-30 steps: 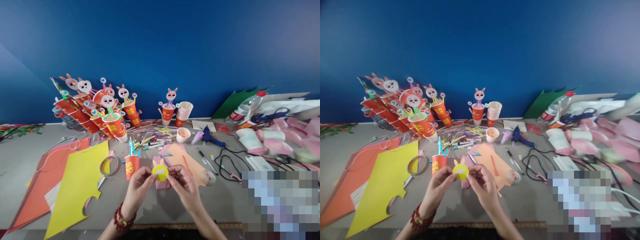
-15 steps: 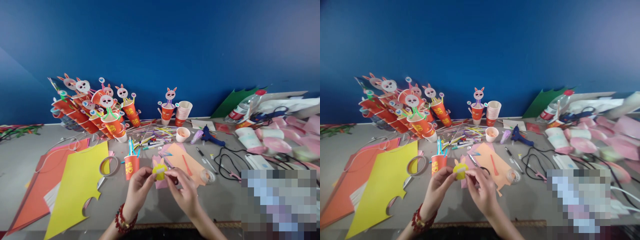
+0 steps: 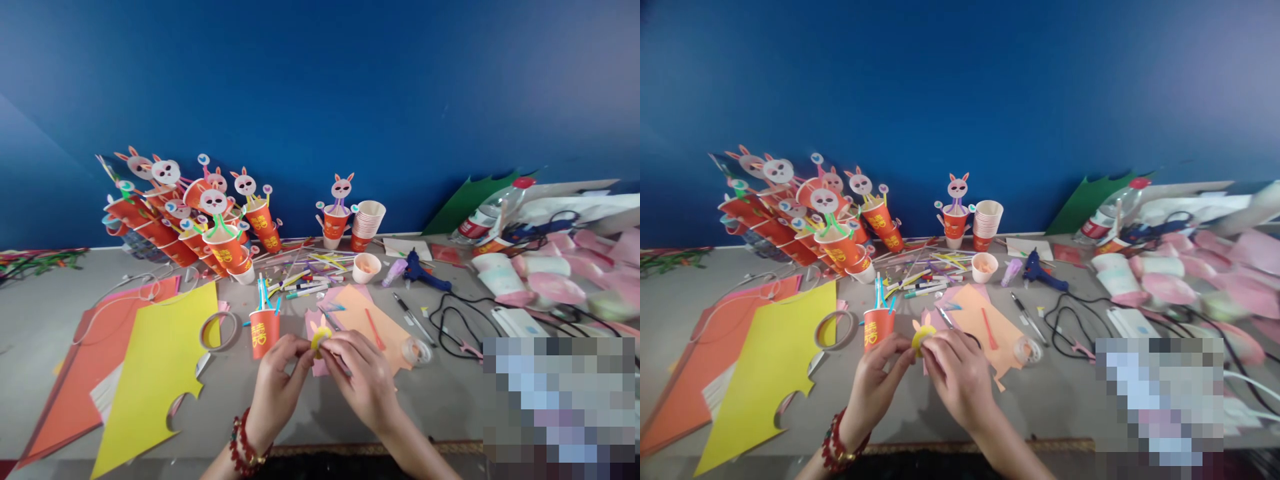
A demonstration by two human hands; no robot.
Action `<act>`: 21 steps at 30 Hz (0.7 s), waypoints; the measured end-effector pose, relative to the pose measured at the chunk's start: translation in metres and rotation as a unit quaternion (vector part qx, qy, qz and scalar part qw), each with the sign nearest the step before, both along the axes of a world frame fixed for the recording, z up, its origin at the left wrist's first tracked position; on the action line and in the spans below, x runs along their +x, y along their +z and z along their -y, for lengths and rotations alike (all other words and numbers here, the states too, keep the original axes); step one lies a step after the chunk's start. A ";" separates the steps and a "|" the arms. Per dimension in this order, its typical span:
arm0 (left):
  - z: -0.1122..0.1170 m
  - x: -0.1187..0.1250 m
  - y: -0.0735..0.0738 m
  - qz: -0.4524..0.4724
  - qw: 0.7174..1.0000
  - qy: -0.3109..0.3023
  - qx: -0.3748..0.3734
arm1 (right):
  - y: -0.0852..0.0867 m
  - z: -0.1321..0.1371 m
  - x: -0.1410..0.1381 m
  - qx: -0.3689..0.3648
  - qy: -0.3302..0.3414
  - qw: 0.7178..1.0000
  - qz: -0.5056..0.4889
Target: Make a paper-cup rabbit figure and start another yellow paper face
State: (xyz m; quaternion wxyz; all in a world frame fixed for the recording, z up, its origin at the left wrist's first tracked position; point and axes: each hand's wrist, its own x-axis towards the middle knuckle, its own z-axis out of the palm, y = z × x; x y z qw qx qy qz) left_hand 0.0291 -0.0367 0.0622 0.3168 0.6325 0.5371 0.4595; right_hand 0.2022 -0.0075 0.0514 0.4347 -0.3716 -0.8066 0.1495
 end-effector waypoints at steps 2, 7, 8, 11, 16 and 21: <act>0.000 -0.001 0.000 -0.024 1.000 0.005 0.018 | 0.002 -0.001 0.000 0.008 0.002 1.000 0.018; 0.001 -0.001 0.001 -0.059 0.998 0.002 0.034 | 0.008 -0.002 0.000 0.031 0.001 0.998 0.058; 0.001 -0.001 0.002 -0.062 0.997 0.001 0.035 | 0.008 -0.002 0.000 0.035 -0.001 0.997 0.063; 0.001 -0.001 0.003 -0.062 0.997 -0.001 0.038 | 0.010 -0.002 -0.001 0.045 -0.008 0.997 0.064; 0.001 -0.001 0.003 -0.056 0.998 0.002 0.034 | 0.011 -0.002 -0.001 0.044 -0.005 0.997 0.058; 0.002 -0.001 0.005 -0.045 0.999 0.003 0.023 | 0.013 -0.002 -0.002 0.041 -0.008 0.998 0.054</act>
